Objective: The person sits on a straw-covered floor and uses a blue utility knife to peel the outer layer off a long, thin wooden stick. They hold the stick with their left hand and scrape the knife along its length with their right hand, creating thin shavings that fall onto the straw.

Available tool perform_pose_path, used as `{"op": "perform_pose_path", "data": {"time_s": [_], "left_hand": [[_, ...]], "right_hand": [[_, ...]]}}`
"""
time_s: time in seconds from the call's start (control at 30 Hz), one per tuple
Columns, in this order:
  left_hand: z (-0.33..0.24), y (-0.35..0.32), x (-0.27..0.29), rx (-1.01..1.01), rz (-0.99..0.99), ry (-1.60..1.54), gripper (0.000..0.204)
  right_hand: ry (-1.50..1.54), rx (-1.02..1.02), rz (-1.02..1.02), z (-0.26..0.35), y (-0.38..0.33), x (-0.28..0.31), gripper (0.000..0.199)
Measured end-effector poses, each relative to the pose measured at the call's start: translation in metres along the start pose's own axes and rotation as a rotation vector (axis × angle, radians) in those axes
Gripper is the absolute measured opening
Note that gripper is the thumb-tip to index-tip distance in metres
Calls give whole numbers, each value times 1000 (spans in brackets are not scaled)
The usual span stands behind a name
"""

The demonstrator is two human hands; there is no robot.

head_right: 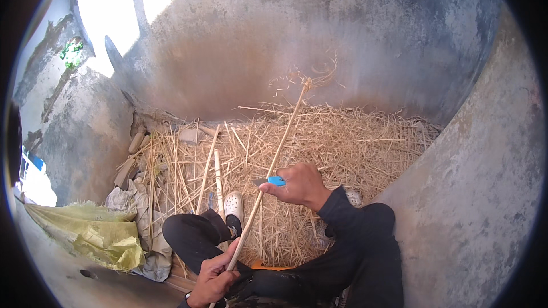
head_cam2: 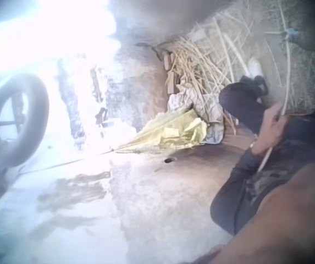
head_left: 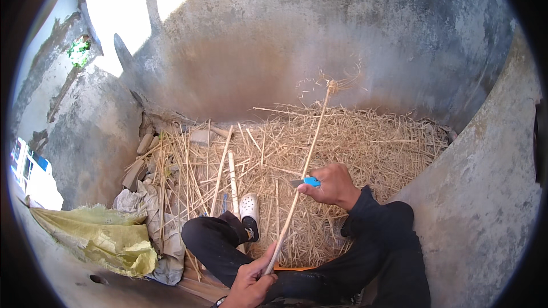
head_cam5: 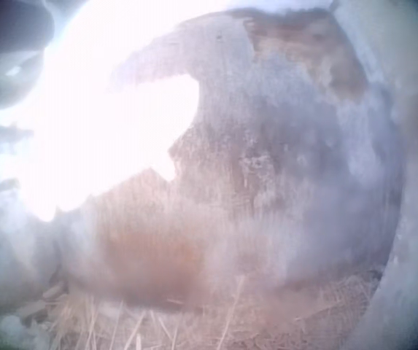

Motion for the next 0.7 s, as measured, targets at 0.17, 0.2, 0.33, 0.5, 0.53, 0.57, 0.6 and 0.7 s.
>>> {"op": "perform_pose_path", "data": {"time_s": [0.17,0.2,0.33,0.5,0.53,0.57,0.6,0.7], "left_hand": [[-2,-6,-3,-34,13,131,70],[-4,-4,-3,-48,33,163,70],[2,-10,6,-77,-20,230,70],[-14,-9,9,-37,-47,406,69],[-22,-7,8,-33,-54,458,69],[-29,-5,6,-29,-60,509,69],[-33,-3,5,-23,-66,557,68],[-31,-6,-3,-178,-47,694,60]], "right_hand": [[-32,-293,-79,-100,7,10,73],[-28,-336,-78,-109,11,23,73],[84,-97,106,-24,2,-16,73],[-30,-25,5,-14,2,-1,72],[-40,-1,-47,-12,2,2,72],[-50,22,-98,-14,2,6,73],[-70,-92,-80,-33,3,6,74],[-47,-316,-61,-85,4,7,75]]}}
Point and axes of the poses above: each hand's wrist, its own y-axis towards the middle knuckle, its own x-axis out of the back of the hand, z = x × y, the point moved 9 cm from there along y, towards the middle knuckle, and after that the axes turned 14 degrees about z, right-handed, at the moved point
